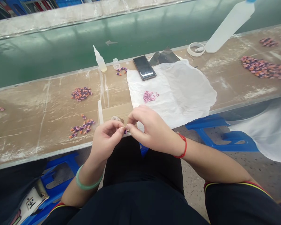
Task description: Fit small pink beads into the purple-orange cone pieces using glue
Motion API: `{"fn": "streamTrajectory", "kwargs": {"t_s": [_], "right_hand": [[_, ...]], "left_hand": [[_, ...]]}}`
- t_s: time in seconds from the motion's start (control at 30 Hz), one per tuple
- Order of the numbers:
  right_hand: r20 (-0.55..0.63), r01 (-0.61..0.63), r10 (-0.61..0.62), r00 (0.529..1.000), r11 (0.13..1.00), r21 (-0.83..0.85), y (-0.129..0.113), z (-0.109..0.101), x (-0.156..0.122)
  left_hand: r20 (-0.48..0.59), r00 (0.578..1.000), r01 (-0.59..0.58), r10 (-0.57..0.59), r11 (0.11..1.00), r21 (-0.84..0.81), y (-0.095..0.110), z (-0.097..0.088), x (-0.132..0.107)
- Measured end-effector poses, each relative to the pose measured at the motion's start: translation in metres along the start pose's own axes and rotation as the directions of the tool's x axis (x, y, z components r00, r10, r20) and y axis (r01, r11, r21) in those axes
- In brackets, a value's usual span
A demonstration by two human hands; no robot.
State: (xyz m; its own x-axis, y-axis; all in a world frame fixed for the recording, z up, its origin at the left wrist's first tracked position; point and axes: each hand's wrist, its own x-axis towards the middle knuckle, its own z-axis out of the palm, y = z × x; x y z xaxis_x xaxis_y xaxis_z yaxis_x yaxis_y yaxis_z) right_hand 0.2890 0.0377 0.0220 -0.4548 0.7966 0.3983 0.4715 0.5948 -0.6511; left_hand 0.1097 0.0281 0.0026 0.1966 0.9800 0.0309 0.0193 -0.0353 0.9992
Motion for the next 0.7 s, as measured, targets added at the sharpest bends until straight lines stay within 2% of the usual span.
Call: {"fn": "streamTrajectory", "kwargs": {"t_s": [0.1,0.3,0.5,0.6,0.7], "right_hand": [[0.024,-0.042,0.041,0.999,0.998,0.046,0.001,0.001,0.0],[0.045,-0.043,0.041,0.998,0.998,0.037,0.0,0.004,0.002],[0.101,-0.063,0.047,0.994,0.985,0.163,0.0,0.005,0.009],[0.163,-0.051,0.024,0.986,0.985,0.164,0.004,0.004,0.017],[0.223,0.037,-0.054,0.973,0.996,0.078,0.014,0.007,0.031]], "left_hand": [[0.003,1.0,-0.004,0.004,1.0,0.004,0.0,-0.001,-0.001],[0.026,1.0,0.013,-0.014,0.999,0.031,0.0,-0.002,-0.002],[0.041,0.999,0.029,-0.026,0.996,-0.08,-0.003,-0.015,-0.006],[-0.038,0.998,0.052,-0.056,0.994,-0.092,-0.015,-0.034,-0.011],[-0.169,0.981,0.082,-0.097,0.992,-0.093,-0.03,-0.054,-0.015]]}}
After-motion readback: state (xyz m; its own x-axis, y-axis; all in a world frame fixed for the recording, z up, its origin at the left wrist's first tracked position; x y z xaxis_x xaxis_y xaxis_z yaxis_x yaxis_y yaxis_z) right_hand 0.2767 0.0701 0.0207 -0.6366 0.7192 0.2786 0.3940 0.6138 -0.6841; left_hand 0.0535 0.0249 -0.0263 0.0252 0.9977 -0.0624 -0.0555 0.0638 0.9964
